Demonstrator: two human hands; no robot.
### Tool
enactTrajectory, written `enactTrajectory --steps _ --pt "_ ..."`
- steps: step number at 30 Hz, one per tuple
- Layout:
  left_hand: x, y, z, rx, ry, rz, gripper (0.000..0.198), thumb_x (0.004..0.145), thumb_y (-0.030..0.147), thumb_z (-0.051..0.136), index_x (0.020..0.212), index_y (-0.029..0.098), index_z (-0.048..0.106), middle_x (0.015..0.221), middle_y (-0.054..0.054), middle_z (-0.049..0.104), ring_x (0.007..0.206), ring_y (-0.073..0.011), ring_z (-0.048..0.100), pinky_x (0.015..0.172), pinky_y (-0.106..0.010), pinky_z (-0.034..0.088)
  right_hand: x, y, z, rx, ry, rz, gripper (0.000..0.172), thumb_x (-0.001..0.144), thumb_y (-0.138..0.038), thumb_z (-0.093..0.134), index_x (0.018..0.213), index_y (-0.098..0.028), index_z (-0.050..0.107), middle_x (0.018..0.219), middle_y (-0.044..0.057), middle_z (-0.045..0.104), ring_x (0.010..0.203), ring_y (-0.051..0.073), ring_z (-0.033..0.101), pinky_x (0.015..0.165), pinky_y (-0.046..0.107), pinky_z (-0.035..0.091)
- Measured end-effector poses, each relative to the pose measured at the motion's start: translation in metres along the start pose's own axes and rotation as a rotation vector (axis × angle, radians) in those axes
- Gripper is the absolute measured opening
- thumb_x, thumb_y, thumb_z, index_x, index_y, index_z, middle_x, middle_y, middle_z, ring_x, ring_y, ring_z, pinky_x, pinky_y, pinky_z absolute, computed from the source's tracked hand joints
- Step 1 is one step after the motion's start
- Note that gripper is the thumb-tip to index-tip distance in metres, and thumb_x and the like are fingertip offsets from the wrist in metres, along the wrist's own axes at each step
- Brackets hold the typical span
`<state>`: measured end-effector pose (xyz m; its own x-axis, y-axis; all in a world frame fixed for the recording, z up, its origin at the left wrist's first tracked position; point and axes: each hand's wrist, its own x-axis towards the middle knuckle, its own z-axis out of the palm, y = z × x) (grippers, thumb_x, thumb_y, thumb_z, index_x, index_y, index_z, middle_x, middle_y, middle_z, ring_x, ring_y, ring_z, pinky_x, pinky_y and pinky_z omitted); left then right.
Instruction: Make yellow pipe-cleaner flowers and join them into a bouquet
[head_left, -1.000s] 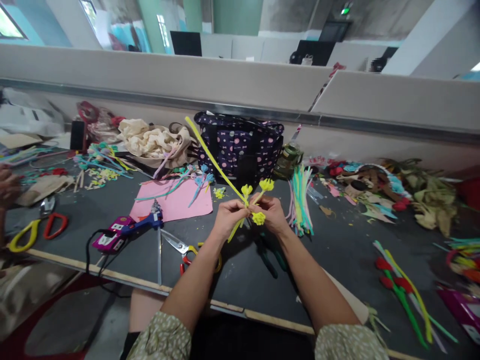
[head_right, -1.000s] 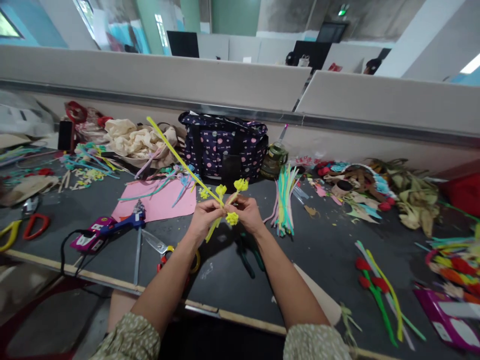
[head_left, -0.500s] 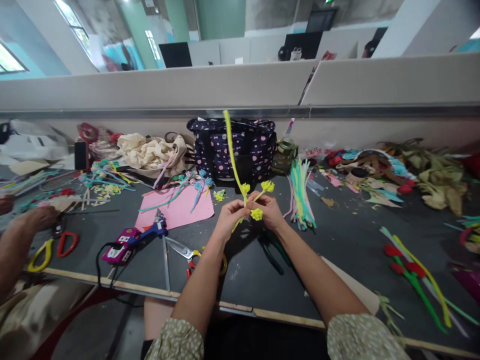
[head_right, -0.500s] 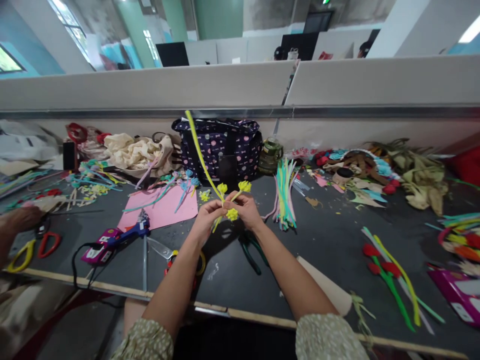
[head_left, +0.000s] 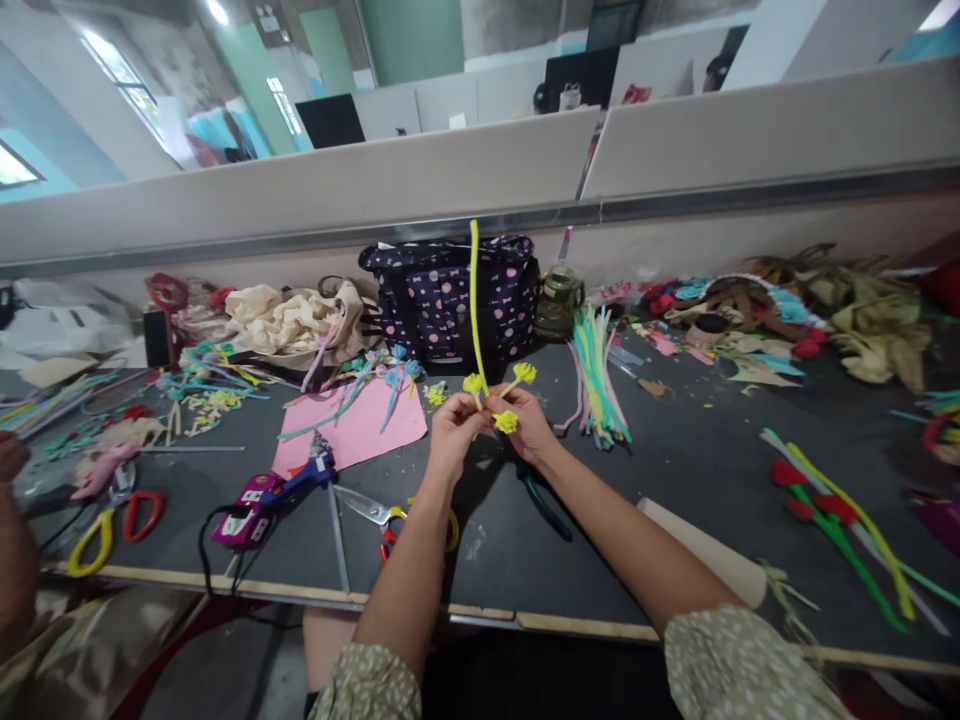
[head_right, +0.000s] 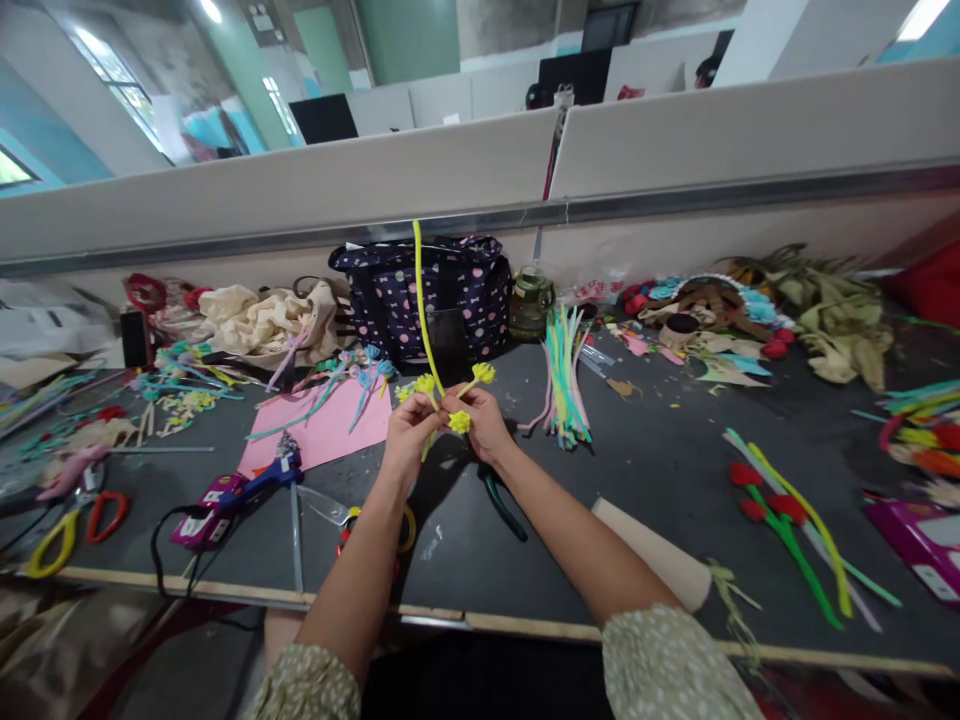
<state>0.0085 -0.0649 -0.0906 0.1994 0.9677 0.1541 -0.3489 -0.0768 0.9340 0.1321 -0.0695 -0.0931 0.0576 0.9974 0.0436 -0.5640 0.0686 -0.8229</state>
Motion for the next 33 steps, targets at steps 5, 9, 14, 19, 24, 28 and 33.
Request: enactTrajectory --steps 5,9,14,19,24,28,33 --pt "-0.001 0.006 0.005 0.018 0.001 0.006 0.022 0.063 0.021 0.078 0.074 0.017 0.06 0.068 0.003 0.062 0.061 -0.0103 0.06 0.059 -0.023 0.052 -0.001 -0.004 0.001 -0.013 0.004 -0.009 0.027 0.058 -0.031 0.084 0.07 -0.019 0.063 0.061 -0.005 0.059 0.05 0.009 0.049 0.048 0.021 0.04" --pt "-0.001 0.006 0.004 -0.011 -0.017 -0.032 0.026 0.061 0.018 0.079 0.079 0.017 0.06 0.075 0.002 0.064 0.067 -0.011 0.062 0.066 -0.024 0.054 0.001 -0.007 0.0 -0.049 0.004 -0.091 0.026 0.059 -0.028 0.083 0.072 -0.019 0.062 0.062 -0.006 0.058 0.052 0.008 0.049 0.05 0.02 0.041" --pt "0.0 0.004 0.0 -0.046 -0.06 -0.058 0.03 0.06 0.017 0.08 0.083 0.017 0.061 0.078 0.001 0.066 0.07 -0.012 0.064 0.07 -0.026 0.055 0.002 -0.01 -0.002 -0.18 0.029 -0.203 0.024 0.06 -0.029 0.081 0.072 -0.02 0.063 0.064 -0.006 0.057 0.056 0.009 0.05 0.052 0.02 0.042" --pt "-0.002 0.01 -0.001 -0.107 -0.104 -0.199 0.028 0.067 0.031 0.079 0.082 0.015 0.061 0.077 -0.002 0.069 0.065 -0.0136 0.066 0.064 -0.026 0.053 0.001 -0.011 -0.007 -0.292 -0.062 -0.202 0.019 0.069 -0.035 0.076 0.079 -0.021 0.067 0.063 -0.004 0.06 0.049 0.01 0.05 0.048 0.024 0.042" --pt "0.0 0.006 -0.005 -0.04 -0.126 -0.225 0.032 0.062 0.035 0.083 0.074 0.014 0.062 0.069 -0.002 0.067 0.061 -0.012 0.061 0.06 -0.024 0.05 0.0 -0.019 -0.006 -0.425 -0.098 -0.29 0.015 0.072 -0.035 0.074 0.077 -0.022 0.069 0.069 -0.002 0.061 0.054 0.011 0.052 0.05 0.025 0.044" --pt "0.0 0.004 -0.007 -0.016 -0.118 -0.184 0.03 0.06 0.033 0.085 0.071 0.013 0.066 0.063 0.0 0.064 0.055 -0.0091 0.056 0.058 -0.022 0.046 -0.002 -0.027 -0.006 -0.52 -0.153 -0.368 0.012 0.078 -0.033 0.07 0.08 -0.022 0.072 0.081 0.001 0.06 0.062 0.012 0.055 0.054 0.025 0.046" --pt "-0.003 0.011 -0.006 -0.086 -0.105 -0.196 0.025 0.061 0.028 0.084 0.073 0.014 0.068 0.069 0.0 0.066 0.059 -0.009 0.058 0.063 -0.022 0.046 -0.007 -0.044 -0.009 -0.679 -0.301 -0.47 0.015 0.084 -0.027 0.063 0.094 -0.022 0.073 0.091 0.004 0.059 0.076 0.016 0.061 0.063 0.027 0.05"
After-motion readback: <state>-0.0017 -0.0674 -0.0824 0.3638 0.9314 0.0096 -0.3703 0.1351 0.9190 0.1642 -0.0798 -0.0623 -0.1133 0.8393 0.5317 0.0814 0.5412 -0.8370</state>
